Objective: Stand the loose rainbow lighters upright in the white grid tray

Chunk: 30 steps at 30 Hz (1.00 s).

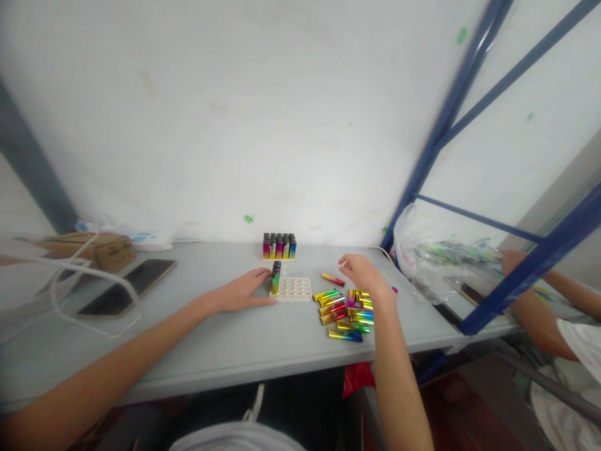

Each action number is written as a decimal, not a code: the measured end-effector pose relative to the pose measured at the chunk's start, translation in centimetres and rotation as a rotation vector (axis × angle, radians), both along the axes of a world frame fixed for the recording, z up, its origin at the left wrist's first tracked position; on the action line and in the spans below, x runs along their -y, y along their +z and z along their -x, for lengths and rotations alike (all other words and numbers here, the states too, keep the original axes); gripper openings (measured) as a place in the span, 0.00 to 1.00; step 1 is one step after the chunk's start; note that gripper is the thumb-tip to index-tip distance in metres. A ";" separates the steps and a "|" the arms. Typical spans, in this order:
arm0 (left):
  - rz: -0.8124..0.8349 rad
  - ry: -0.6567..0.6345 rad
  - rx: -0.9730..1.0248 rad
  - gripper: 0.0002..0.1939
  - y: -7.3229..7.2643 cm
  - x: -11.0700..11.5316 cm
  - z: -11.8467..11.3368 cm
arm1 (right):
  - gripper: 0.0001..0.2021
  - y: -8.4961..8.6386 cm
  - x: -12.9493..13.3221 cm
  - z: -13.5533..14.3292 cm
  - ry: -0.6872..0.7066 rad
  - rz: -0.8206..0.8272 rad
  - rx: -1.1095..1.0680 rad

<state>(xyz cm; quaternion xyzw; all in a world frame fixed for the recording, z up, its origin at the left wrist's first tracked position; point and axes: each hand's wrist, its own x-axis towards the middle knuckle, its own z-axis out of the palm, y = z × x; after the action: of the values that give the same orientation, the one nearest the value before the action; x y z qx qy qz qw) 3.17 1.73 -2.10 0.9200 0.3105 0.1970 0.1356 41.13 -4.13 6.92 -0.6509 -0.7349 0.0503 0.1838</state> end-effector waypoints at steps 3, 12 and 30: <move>-0.009 0.001 -0.005 0.38 0.0 0.1 0.1 | 0.16 -1.2 -0.4 -4.1 -0.115 0.122 0.042; -0.009 0.018 -0.014 0.38 -0.1 -0.1 0.3 | 0.15 -4.1 -2.3 -2.6 0.042 0.138 -0.098; 0.012 0.019 -0.020 0.39 0.2 0.2 0.2 | 0.26 -2.9 -2.7 2.7 0.201 -0.153 -0.546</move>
<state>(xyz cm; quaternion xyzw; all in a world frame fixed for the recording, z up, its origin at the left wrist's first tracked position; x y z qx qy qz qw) 3.01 1.56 -1.87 0.9181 0.3218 0.1874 0.1359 38.48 -1.43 4.01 -0.5213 -0.7207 0.1858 0.4174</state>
